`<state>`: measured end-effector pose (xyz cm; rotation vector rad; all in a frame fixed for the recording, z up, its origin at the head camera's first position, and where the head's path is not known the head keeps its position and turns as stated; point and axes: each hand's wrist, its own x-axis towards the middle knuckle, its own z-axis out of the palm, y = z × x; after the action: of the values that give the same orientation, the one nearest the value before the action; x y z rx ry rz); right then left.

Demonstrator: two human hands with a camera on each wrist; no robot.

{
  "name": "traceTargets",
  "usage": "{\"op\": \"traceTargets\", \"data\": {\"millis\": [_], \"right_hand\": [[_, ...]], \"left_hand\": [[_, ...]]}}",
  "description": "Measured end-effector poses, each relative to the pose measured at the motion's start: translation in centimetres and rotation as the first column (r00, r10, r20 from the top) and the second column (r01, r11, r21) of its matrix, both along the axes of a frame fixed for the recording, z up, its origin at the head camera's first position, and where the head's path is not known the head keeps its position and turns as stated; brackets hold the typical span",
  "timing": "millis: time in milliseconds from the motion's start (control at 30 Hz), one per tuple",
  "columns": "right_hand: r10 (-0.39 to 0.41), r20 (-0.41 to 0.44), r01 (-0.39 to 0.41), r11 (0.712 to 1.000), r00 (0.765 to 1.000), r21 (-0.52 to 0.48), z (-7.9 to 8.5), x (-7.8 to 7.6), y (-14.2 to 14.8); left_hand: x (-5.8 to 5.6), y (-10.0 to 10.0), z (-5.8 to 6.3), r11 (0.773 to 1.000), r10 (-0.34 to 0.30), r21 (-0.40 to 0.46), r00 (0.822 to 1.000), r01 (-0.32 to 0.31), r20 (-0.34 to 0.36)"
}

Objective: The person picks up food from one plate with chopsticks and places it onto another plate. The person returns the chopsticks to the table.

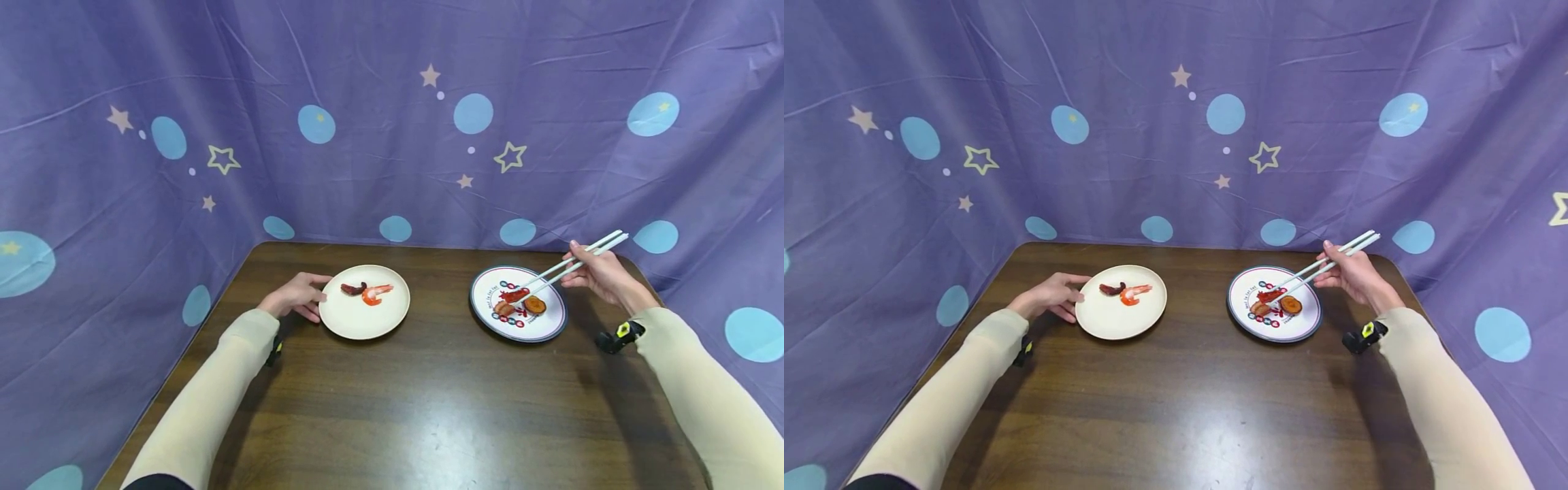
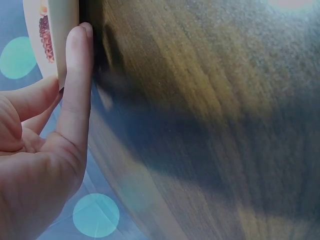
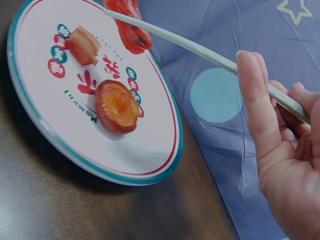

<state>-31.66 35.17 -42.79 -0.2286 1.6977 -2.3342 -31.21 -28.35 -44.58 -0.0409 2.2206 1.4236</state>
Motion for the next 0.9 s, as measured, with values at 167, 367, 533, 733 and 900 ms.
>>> {"op": "traceTargets", "data": {"millis": [167,367,533,733,900], "right_hand": [[0.023,0.036,-0.023,1.000,0.999,0.008,0.2,-0.9,0.1],[0.048,0.079,-0.050,0.998,0.996,0.027,0.3,-1.5,0.0],[0.064,0.085,-0.066,0.998,0.994,0.021,0.5,-1.9,-0.4],[0.086,0.093,-0.089,0.996,0.992,0.024,1.0,-2.4,-1.3],[0.107,0.092,-0.110,0.994,0.990,0.024,1.3,-2.6,-1.9]], "left_hand": [[-0.1,0.1,-0.1,1.000,-0.001,-0.001,1.000,0.001,0.001],[-0.2,0.0,-0.2,1.000,0.002,-0.003,1.000,-0.002,0.005],[-0.3,-0.1,-0.2,1.000,0.000,0.002,1.000,0.000,-0.003],[-0.2,-0.1,-0.1,1.000,0.003,-0.002,1.000,-0.003,0.000],[-0.1,0.0,-0.1,1.000,0.001,0.002,1.000,-0.001,0.002]]}}
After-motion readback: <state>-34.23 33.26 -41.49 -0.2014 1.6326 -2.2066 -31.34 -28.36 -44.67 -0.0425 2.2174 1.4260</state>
